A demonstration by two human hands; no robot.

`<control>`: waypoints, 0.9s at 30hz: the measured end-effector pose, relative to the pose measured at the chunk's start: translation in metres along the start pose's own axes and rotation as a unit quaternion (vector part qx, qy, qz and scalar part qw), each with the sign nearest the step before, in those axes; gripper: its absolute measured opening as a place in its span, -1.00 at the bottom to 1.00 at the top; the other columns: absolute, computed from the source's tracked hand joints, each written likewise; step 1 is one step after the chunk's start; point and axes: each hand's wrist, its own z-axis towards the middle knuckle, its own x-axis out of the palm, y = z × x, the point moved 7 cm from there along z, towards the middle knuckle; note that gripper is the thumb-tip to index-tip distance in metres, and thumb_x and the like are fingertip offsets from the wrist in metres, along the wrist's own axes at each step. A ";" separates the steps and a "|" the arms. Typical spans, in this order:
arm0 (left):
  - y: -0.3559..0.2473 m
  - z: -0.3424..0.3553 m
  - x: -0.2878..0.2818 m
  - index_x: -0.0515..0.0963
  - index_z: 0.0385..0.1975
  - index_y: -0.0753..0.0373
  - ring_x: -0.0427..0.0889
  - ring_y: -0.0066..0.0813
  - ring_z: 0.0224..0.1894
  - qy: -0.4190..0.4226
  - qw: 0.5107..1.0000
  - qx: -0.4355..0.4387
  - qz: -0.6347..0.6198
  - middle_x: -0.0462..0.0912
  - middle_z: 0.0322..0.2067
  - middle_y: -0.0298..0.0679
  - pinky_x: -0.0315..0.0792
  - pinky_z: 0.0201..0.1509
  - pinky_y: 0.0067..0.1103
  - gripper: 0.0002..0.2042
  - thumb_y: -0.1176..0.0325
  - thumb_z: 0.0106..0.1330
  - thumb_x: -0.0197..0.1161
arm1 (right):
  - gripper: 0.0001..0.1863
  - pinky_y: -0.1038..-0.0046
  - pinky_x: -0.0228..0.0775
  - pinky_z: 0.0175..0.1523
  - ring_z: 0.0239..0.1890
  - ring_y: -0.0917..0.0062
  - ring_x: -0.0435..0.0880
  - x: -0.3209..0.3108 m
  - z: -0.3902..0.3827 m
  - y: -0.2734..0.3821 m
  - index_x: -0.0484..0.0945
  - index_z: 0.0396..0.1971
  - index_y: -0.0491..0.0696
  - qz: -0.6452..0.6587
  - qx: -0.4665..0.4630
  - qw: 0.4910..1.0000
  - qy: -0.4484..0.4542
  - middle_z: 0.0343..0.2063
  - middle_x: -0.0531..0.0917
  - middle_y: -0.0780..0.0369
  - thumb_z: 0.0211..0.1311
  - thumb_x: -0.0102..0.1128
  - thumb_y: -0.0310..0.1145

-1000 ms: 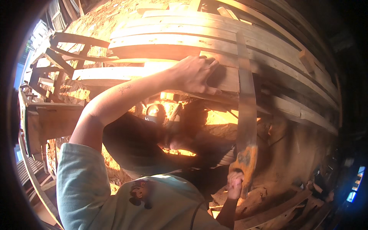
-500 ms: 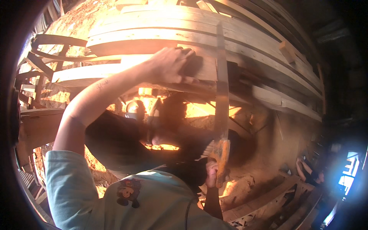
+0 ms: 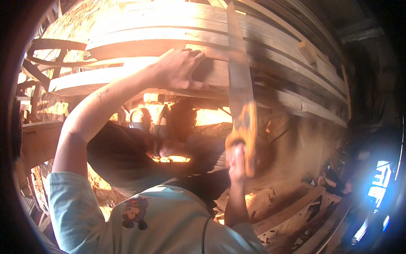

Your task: The person uses a hand saw to cut a wooden plank positioned horizontally above them. They hold the plank steady with their left hand while sawing with their right hand. The cut progresses steadily through the plank.

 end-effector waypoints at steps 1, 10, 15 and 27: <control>0.002 0.000 0.001 0.53 -0.05 0.57 0.77 0.21 -0.27 -0.015 1.000 0.012 0.000 0.71 -0.41 0.17 0.66 -0.25 -0.07 -0.14 -0.35 0.21 0.39 | -0.75 0.45 0.34 -0.41 -0.55 0.69 0.36 -0.001 -0.018 -0.004 0.31 -0.40 0.05 0.032 0.015 0.999 0.012 -0.61 0.36 0.38 0.53 0.07 -0.52; -0.009 0.001 0.005 0.41 0.32 0.63 0.77 0.16 -0.26 0.017 1.000 0.010 -0.008 0.71 -0.31 0.23 0.64 -0.25 -0.11 0.01 -0.30 0.22 0.42 | -0.87 0.49 0.19 -0.36 -0.59 0.64 0.23 0.003 -0.052 0.022 0.25 -0.22 0.05 -0.044 0.013 0.998 0.051 -0.53 0.28 0.36 0.64 -0.12 -0.31; -0.019 0.004 0.005 0.41 0.29 0.61 0.77 0.22 -0.20 0.055 0.998 0.012 0.010 0.72 -0.17 0.22 0.67 -0.18 -0.09 0.00 -0.33 0.24 0.41 | -0.89 0.56 0.11 -0.44 -0.61 0.70 0.23 0.019 0.010 0.008 0.30 -0.23 0.04 0.033 -0.006 0.999 0.038 -0.58 0.24 0.41 0.62 -0.04 -0.38; 0.003 0.010 0.001 0.46 0.05 0.50 0.72 0.29 -0.25 0.049 0.998 -0.033 0.012 0.67 -0.42 0.23 0.61 -0.16 -0.05 -0.20 -0.29 0.27 0.38 | -0.91 0.49 0.16 -0.40 -0.59 0.64 0.26 -0.006 -0.088 0.037 0.28 -0.20 0.06 -0.001 0.037 0.996 0.082 -0.53 0.30 0.32 0.61 -0.06 -0.37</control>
